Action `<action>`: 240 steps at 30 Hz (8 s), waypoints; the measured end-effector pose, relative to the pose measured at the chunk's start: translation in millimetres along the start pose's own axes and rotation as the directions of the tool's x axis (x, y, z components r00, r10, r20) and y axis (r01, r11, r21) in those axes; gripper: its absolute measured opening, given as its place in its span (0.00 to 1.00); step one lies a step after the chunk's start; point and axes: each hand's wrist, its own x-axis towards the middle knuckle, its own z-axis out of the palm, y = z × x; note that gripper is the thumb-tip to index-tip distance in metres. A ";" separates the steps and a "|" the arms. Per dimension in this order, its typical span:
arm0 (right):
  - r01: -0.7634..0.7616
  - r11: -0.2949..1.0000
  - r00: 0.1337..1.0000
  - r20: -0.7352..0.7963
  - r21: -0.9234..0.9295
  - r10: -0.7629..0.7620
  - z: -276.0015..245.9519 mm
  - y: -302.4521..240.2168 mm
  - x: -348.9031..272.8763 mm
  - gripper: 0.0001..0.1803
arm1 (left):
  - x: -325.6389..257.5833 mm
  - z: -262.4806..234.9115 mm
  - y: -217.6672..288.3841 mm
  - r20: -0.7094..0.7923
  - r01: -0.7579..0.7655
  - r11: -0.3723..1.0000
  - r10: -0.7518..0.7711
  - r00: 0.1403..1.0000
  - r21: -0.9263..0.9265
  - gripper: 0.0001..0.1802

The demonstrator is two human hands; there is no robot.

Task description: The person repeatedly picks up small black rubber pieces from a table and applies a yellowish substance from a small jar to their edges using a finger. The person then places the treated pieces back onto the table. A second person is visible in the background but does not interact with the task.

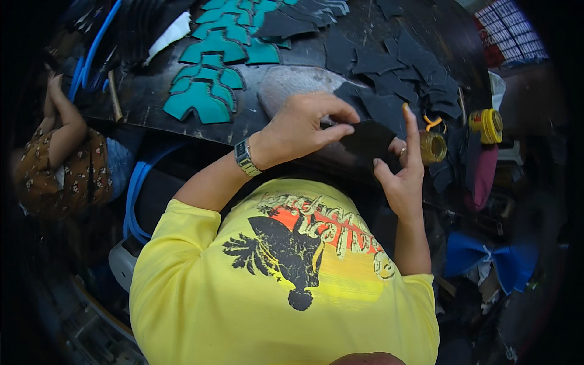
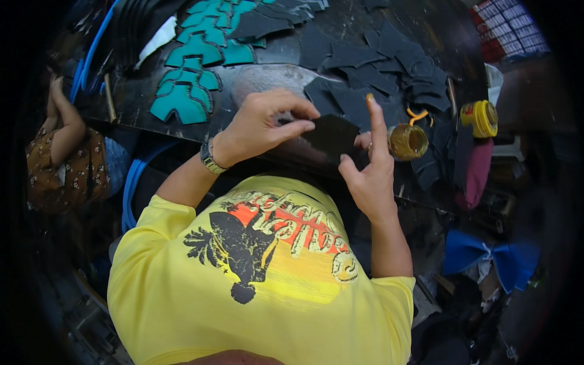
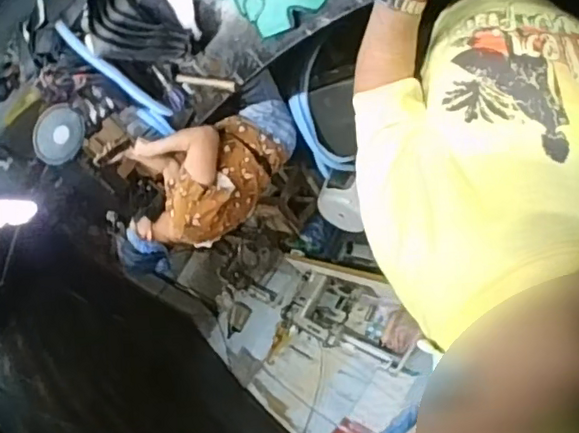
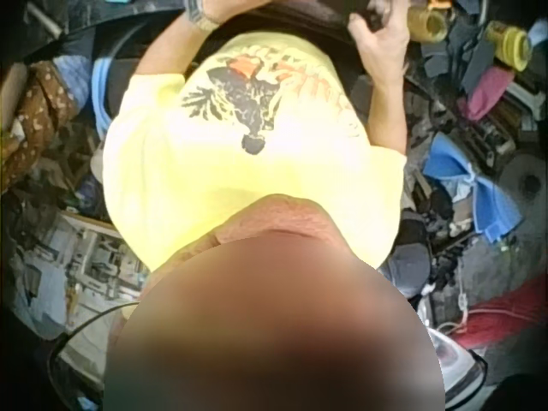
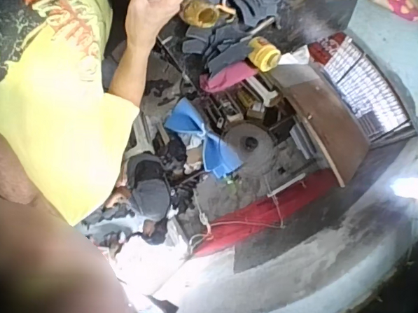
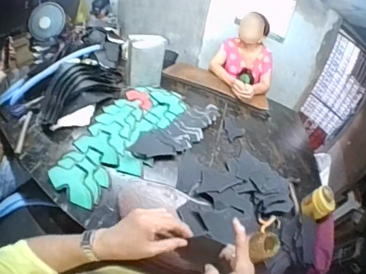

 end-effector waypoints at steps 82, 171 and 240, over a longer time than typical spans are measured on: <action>0.037 0.912 0.997 -0.070 0.409 -0.009 12.7 2.6 -6.8 0.50 | 1.9 22.2 -1.5 0.310 0.461 0.628 -0.342 0.887 -0.627 0.23; 0.327 0.942 0.929 -0.208 0.076 -0.305 -5.5 31.5 -29.2 0.17 | -16.9 43.8 1.0 0.297 0.475 0.196 -0.565 0.769 -0.858 0.15; 0.240 0.939 0.968 -0.133 0.245 -0.213 -16.9 19.1 -20.9 0.40 | 21.9 -88.0 -74.2 -0.578 0.262 0.709 0.246 0.779 0.654 0.26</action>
